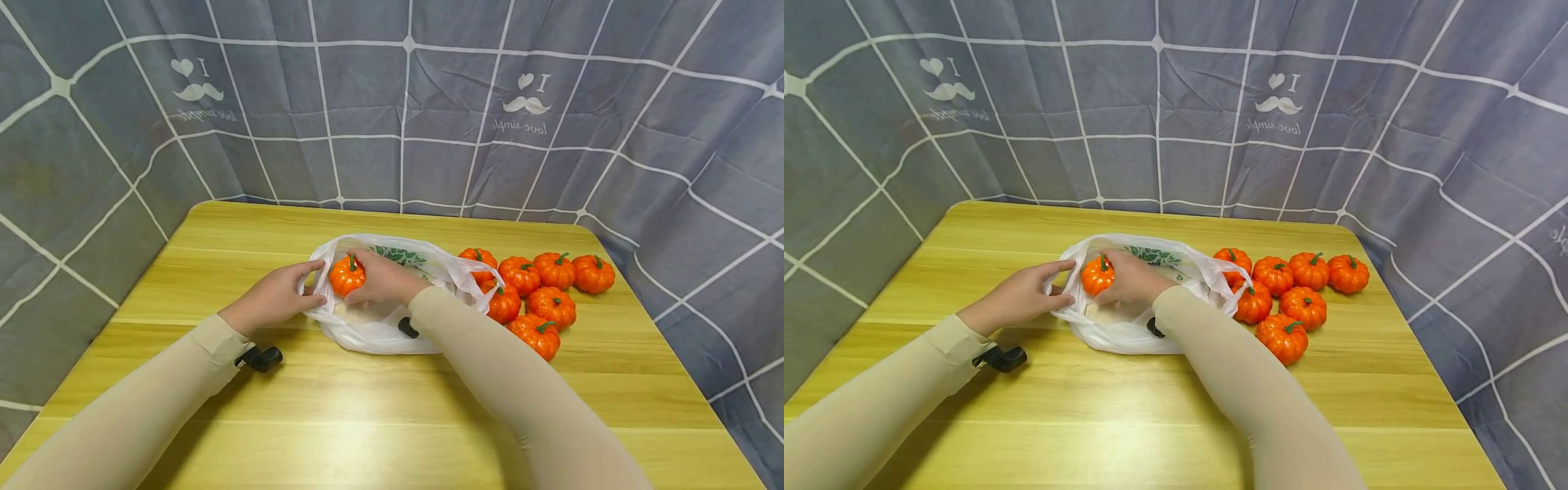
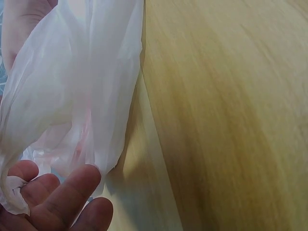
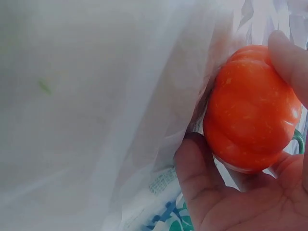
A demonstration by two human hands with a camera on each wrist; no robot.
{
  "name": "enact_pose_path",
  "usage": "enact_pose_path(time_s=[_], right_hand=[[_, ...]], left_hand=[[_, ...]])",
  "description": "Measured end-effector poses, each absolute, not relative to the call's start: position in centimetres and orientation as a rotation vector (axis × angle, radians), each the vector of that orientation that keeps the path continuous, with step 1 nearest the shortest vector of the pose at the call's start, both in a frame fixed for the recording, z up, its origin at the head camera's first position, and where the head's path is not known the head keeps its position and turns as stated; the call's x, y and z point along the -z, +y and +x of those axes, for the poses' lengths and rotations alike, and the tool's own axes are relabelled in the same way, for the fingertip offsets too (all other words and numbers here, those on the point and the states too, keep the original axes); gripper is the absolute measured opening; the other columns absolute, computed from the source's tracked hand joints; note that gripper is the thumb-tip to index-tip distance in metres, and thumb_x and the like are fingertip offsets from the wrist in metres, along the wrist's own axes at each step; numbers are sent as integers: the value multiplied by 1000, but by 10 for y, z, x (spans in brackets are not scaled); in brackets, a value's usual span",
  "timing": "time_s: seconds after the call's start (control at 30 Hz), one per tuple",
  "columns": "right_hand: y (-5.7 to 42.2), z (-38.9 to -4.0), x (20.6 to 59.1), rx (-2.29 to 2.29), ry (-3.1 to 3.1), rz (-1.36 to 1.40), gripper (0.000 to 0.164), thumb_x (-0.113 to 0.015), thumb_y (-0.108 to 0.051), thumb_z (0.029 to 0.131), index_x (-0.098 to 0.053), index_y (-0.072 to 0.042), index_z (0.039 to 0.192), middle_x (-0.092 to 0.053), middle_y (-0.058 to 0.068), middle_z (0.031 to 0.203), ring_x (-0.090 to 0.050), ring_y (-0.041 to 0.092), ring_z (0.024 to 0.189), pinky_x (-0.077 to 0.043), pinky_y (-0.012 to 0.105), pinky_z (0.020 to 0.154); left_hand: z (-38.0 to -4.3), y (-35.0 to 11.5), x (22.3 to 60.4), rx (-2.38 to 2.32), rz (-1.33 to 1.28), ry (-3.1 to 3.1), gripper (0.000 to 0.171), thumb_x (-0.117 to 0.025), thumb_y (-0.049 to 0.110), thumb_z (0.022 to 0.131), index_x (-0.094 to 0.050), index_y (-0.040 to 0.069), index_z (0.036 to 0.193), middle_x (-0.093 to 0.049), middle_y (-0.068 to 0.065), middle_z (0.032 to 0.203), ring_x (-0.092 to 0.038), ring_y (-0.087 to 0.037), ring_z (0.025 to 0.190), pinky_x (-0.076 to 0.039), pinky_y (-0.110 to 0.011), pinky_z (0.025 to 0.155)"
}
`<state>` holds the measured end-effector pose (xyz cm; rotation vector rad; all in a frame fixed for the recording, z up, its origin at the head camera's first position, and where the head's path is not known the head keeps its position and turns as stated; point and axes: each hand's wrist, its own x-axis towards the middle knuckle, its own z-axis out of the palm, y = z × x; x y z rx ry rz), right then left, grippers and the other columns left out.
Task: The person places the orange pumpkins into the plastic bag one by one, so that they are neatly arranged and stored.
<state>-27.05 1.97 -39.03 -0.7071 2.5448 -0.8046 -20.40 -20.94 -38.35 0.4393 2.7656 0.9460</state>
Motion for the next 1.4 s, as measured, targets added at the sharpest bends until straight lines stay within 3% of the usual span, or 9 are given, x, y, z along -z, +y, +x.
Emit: enact_pose_path(time_s=[0.13, 0.37, 0.83, 1.07, 1.27, 1.4], right_hand=[[18, -269, 390, 800, 2548, -697, 102, -89, -29, 86, -27, -16, 167, -43, 10, 164, -51, 28, 141, -39, 47, 122], [16, -267, 387, 772, 2564, -714, 103, -88, -30, 87, -26, -14, 167, -42, 13, 164, -49, 29, 144, -38, 47, 123], [25, -263, 379, 722, 2586, -681, 108, -87, -34, 88, -19, -13, 169, -33, 15, 170, -43, 32, 151, -33, 48, 126], [33, -256, 368, 711, 2603, -696, 108, -88, -31, 88, -19, -11, 169, -33, 15, 169, -41, 31, 152, -32, 46, 126], [47, -239, 345, 676, 2649, -769, 105, -86, -36, 89, -21, -13, 169, -34, 13, 170, -40, 31, 153, -33, 47, 126], [65, -228, 321, 728, 2683, -813, 100, -83, -37, 91, -24, -16, 168, -34, 9, 171, -41, 29, 153, -35, 47, 125]], left_hand=[[-203, -210, 383, -954, 436, 2758, 75, -76, 27, 97, -42, 3, 160, -54, -7, 85, -46, -17, 62, -40, -31, 61], [-203, -211, 385, -957, 444, 2776, 75, -76, 28, 96, -44, 3, 159, -63, -11, 100, -52, -18, 73, -43, -33, 68], [-204, -211, 386, -941, 466, 2795, 75, -75, 29, 97, -43, 1, 159, -67, -17, 120, -56, -21, 81, -46, -34, 75], [-204, -212, 386, -916, 454, 2800, 76, -74, 30, 97, -42, 2, 160, -68, -15, 117, -56, -21, 83, -46, -34, 75], [-204, -212, 386, -919, 462, 2790, 75, -74, 29, 98, -41, 1, 160, -67, -13, 104, -56, -21, 81, -46, -34, 73], [-205, -212, 386, -895, 471, 2801, 75, -74, 30, 98, -41, 1, 160, -70, -15, 113, -58, -21, 86, -47, -34, 76]])
